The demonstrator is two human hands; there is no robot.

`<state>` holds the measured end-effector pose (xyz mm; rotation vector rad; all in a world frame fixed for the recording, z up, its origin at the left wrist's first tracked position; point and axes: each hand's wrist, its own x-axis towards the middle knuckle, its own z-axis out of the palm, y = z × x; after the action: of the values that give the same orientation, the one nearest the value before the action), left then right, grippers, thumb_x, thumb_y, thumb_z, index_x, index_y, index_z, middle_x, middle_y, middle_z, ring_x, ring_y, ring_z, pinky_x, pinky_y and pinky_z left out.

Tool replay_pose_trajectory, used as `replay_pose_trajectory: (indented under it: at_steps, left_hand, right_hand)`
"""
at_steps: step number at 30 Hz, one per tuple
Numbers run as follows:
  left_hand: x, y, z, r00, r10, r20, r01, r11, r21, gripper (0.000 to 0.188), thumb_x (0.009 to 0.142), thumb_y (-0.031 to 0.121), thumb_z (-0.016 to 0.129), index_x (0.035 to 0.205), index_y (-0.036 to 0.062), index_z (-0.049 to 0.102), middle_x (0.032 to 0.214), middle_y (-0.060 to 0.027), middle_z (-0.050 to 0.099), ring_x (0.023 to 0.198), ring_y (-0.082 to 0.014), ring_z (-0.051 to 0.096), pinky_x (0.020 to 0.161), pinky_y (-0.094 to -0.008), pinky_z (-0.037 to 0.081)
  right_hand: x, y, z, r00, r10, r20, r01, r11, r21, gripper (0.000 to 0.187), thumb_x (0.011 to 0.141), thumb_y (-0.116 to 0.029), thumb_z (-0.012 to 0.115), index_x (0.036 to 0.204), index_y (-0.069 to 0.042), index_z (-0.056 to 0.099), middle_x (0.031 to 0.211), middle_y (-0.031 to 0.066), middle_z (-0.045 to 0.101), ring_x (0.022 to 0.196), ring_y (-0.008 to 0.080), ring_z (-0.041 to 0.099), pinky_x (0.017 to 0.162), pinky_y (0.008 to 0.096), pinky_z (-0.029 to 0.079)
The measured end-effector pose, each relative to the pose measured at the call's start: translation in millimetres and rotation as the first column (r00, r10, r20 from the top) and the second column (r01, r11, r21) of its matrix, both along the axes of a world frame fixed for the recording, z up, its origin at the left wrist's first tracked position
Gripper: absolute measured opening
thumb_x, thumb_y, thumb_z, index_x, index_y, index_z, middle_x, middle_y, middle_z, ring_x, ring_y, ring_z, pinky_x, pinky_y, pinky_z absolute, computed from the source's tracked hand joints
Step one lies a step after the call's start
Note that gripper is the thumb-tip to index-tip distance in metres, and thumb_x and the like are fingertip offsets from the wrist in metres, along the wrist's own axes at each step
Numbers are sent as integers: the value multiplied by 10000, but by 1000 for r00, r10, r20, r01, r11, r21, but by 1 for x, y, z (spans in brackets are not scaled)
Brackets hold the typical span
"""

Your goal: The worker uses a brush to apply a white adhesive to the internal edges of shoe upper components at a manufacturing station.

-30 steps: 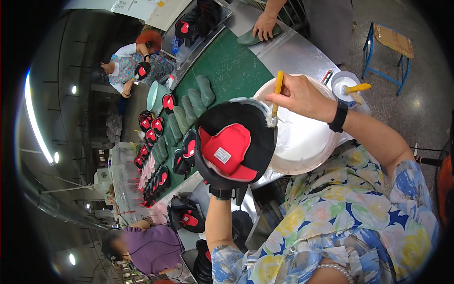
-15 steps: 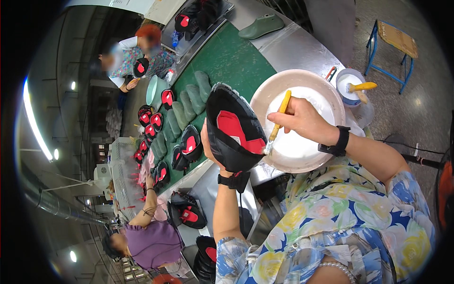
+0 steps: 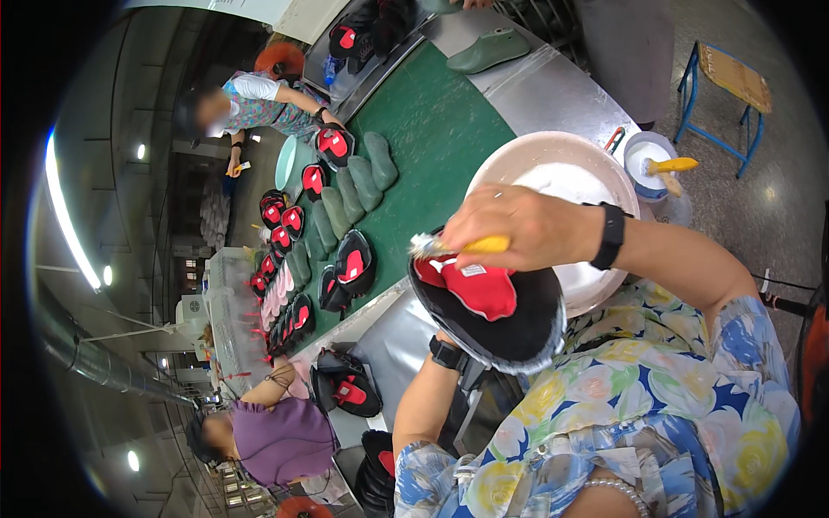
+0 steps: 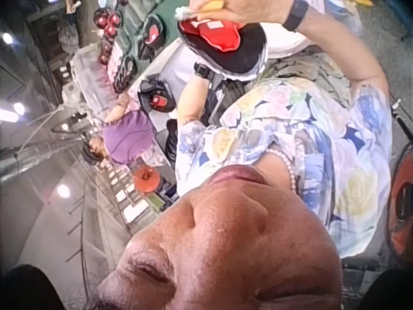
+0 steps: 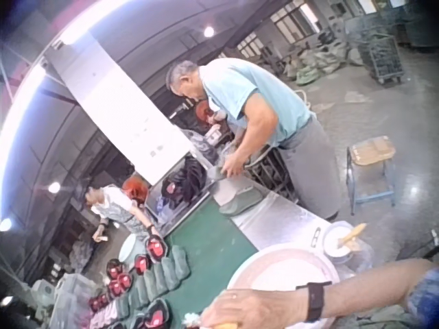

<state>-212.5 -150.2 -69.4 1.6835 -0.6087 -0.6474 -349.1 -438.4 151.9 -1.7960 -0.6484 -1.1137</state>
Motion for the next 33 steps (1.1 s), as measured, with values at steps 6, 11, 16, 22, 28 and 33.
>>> replay_pose_trajectory:
  at_steps: [6, 11, 16, 22, 28, 33]
  left_hand:
    - [4, -2, 2, 998, 47, -39, -48, 999, -23, 281, 990, 211, 587, 1259, 131, 583, 1267, -58, 617, 1141, -216, 608, 932, -353, 524]
    - [13, -2, 6, 992, 80, -93, -84, 995, -47, 285, 993, 219, 584, 1263, 128, 581, 1273, -62, 613, 1148, -217, 603, 936, -356, 523]
    - [36, 13, 28, 983, 105, -152, -117, 991, -69, 288, 996, 226, 582, 1266, 126, 579, 1278, -65, 609, 1156, -218, 599, 940, -359, 522]
    - [53, 47, 48, 970, 121, -212, -141, 987, -82, 293, 1000, 235, 579, 1270, 122, 576, 1286, -70, 604, 1164, -219, 594, 944, -362, 521]
    - [37, 67, 47, 952, 164, -258, -196, 975, -104, 299, 1003, 244, 576, 1274, 119, 574, 1293, -74, 600, 1173, -221, 590, 949, -366, 519]
    - [42, 62, 47, 926, 197, -323, -250, 959, -133, 304, 1006, 252, 573, 1278, 116, 571, 1298, -78, 596, 1180, -221, 585, 952, -369, 518]
  right_hand:
    - [25, -9, -11, 971, -148, -187, 130, 986, -105, 230, 885, -205, 708, 921, -39, 552, 841, 134, 649, 811, 342, 658, 789, 418, 513]
    - [13, -21, -23, 891, -80, -447, 94, 996, 10, 216, 900, -186, 674, 898, -20, 535, 784, 157, 638, 731, 363, 649, 657, 417, 501]
    - [-16, -31, -12, 627, 30, -779, 4, 999, 42, 270, 921, -250, 632, 841, 7, 607, 749, 168, 662, 703, 325, 663, 657, 390, 501]
    - [-6, -13, -7, 951, -79, -299, 101, 993, 59, 213, 900, -192, 695, 958, -40, 557, 834, 154, 649, 775, 357, 639, 707, 408, 498]
    - [-27, -24, -10, 855, -37, -517, -37, 990, -133, 199, 901, -175, 688, 918, -37, 546, 775, 142, 609, 758, 352, 633, 699, 424, 488]
    - [-20, -17, -4, 932, -100, -349, 120, 992, 37, 205, 886, -187, 703, 929, -37, 569, 812, 143, 639, 769, 352, 638, 705, 414, 492]
